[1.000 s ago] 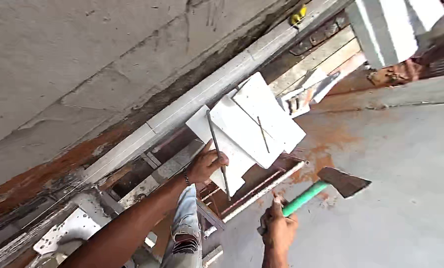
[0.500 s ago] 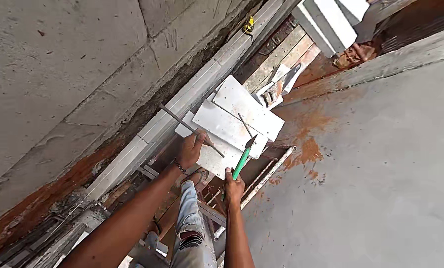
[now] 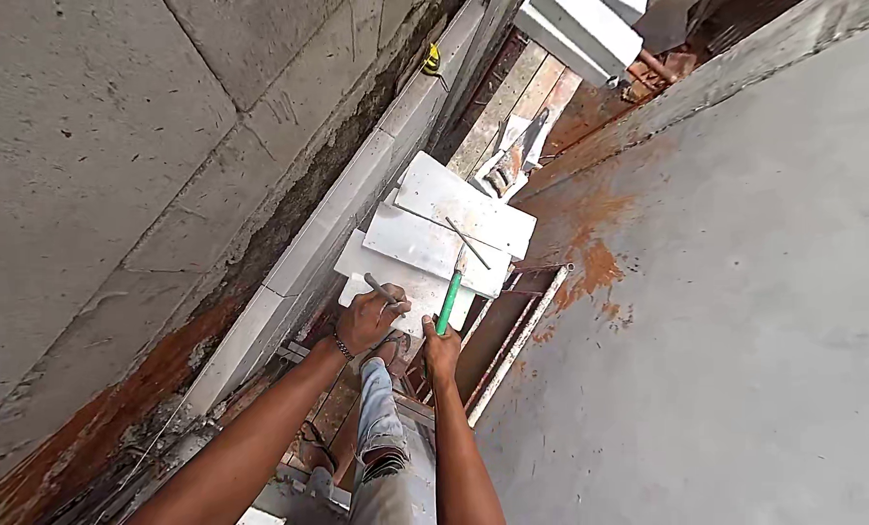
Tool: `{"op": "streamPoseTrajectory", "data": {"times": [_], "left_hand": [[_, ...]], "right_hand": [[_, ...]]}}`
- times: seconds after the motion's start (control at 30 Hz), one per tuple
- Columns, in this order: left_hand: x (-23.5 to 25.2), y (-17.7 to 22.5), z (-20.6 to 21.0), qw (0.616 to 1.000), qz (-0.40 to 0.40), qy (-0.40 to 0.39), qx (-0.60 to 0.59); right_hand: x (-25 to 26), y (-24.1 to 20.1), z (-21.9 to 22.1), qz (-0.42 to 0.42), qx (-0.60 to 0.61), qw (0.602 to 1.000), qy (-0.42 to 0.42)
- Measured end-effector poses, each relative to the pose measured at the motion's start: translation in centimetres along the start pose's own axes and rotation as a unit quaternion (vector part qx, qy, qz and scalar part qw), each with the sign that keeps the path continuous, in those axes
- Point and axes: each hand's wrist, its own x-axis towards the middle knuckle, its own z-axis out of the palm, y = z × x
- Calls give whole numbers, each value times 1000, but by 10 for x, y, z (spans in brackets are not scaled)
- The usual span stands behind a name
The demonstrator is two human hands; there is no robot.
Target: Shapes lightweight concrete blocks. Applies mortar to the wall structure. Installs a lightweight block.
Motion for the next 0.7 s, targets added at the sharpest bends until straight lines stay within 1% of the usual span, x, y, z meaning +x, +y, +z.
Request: {"op": "streamPoseTrajectory", "data": {"times": [0.07, 0.1, 0.13, 0.2, 0.27, 0.33, 0.4, 0.6, 0.63, 0.7], "left_hand": [[0, -1, 0, 995, -25, -91, 13], [-2, -3, 2, 991, -39, -124, 15], [-2, -5, 4, 988, -50, -143, 18], [-2, -10, 5, 986, -71, -152, 24], [-3, -15, 5, 985, -93, -143, 31], [-8, -24, 10, 989, -94, -108, 33], [-17, -32, 17, 994, -72, -66, 41], [-22, -45, 26, 996, 11, 13, 88], [-21, -46, 26, 995, 15, 23, 95], [-19, -50, 24, 994, 18, 17, 105]], "right_hand": [[1, 3, 1, -5, 1, 1000, -1], [1, 5, 1, -5, -1, 1000, -1], [1, 5, 2, -5, -1, 1000, -1], [1, 6, 1, 0, 1, 1000, -8], [-1, 7, 2, 4, 6, 1000, -10], [-1, 8, 1, 5, 6, 1000, -10], [-2, 9, 0, 7, 8, 1000, -8], [1, 2, 1, 14, 11, 1000, -11], [2, 2, 1, 14, 11, 1000, -11], [2, 3, 1, 11, 13, 1000, -11]]}}
